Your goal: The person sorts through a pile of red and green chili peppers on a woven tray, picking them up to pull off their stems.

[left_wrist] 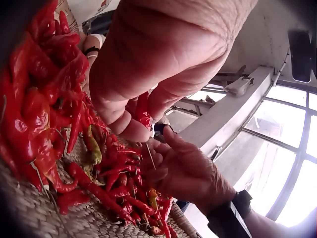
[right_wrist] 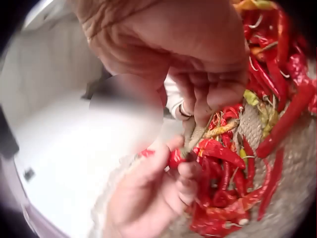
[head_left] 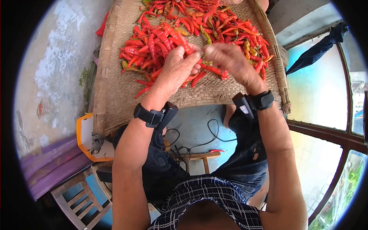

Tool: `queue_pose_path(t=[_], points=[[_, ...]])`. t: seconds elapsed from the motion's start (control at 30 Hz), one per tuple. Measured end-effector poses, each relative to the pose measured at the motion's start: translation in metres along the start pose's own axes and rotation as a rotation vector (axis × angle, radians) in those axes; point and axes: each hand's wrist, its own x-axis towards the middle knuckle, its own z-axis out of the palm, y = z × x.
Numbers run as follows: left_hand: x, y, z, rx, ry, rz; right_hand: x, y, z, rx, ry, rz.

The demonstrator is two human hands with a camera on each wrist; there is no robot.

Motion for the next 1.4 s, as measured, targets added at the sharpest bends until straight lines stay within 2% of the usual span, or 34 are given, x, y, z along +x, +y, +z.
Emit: queue_pose_path(t=[0.03, 0.1, 0.27, 0.33, 0.4, 0.43, 0.5, 0.53, 0.6, 0.63, 0.7, 0.73, 0.8, 0.83, 0.9, 0.97, 1.03, 1.07, 1.13, 1.17, 1.23, 1.27, 1.33, 1.4], points=[[0.001, -0.001, 0.0, 0.02, -0.008, 0.005, 0.001, 0.003, 0.006, 0.002, 0.0, 0.002], [0.001, -0.004, -0.001, 0.03, 0.002, 0.018, 0.001, 0.013, 0.013, -0.256, -0.14, -0.198], [0.002, -0.003, 0.001, 0.044, -0.017, 0.031, -0.002, 0.003, 0.003, -0.339, -0.138, -0.077], [0.0, 0.001, 0.002, 0.044, 0.052, 0.043, 0.001, 0.004, -0.008, -0.34, -0.135, -0.041], [-0.001, 0.002, -0.001, 0.046, 0.028, 0.04, 0.01, 0.011, -0.028, -0.243, 0.01, -0.075], [-0.001, 0.002, -0.003, 0.048, 0.002, 0.038, 0.016, 0.014, -0.035, -0.244, 0.008, -0.075], [-0.001, 0.0, -0.004, 0.049, -0.027, 0.041, 0.026, 0.021, -0.05, 0.041, 0.544, -0.091], [-0.001, -0.001, -0.004, 0.053, -0.058, 0.043, 0.026, 0.024, -0.065, -0.086, 0.525, -0.14], [-0.002, 0.0, -0.004, 0.061, -0.057, 0.043, 0.033, 0.034, -0.072, -0.32, 0.656, -0.15], [-0.002, 0.001, -0.004, 0.069, -0.058, 0.045, 0.032, 0.032, -0.067, -0.319, 0.655, -0.15], [-0.002, 0.002, -0.004, 0.064, -0.048, 0.045, 0.029, 0.034, -0.051, -0.515, 0.303, -0.178], [-0.002, 0.002, -0.004, 0.058, -0.037, 0.044, 0.024, 0.03, -0.036, -0.614, 0.205, -0.206], [-0.001, 0.001, -0.005, 0.065, -0.031, 0.047, 0.019, 0.032, -0.016, -0.803, -0.075, -0.051], [0.0, 0.001, -0.005, 0.072, -0.025, 0.052, 0.015, 0.031, -0.007, -0.801, -0.076, -0.049], [0.001, 0.001, -0.007, 0.104, -0.008, 0.054, 0.009, 0.029, 0.005, -1.105, -0.084, 0.04], [0.003, 0.001, -0.013, 0.136, 0.008, 0.059, 0.012, 0.042, 0.01, -1.163, -0.099, 0.027], [0.008, 0.001, -0.028, 0.542, 0.151, 0.37, 0.015, 0.048, 0.01, -1.219, -0.115, 0.015], [0.01, 0.001, -0.035, 0.543, 0.15, 0.368, 0.016, 0.048, 0.01, -1.218, -0.104, 0.021], [0.012, 0.005, -0.047, 1.055, 0.415, 0.586, 0.017, 0.042, 0.006, -1.217, -0.096, 0.023], [0.01, 0.009, -0.049, 1.139, 0.46, 0.617, 0.016, 0.034, 0.001, -1.121, -0.074, -0.005], [0.01, 0.008, -0.059, 1.219, 0.499, 0.588, 0.02, 0.03, -0.014, -0.931, -0.076, -0.1], [0.01, 0.008, -0.063, 1.299, 0.536, 0.558, 0.021, 0.026, -0.02, -0.926, -0.075, -0.103], [0.007, 0.009, -0.068, 1.331, 0.554, 0.546, 0.022, 0.017, -0.033, -0.626, -0.057, -0.054], [0.004, 0.012, -0.07, 1.322, 0.491, 0.351, 0.021, 0.014, -0.045, -0.535, -0.021, -0.088]])
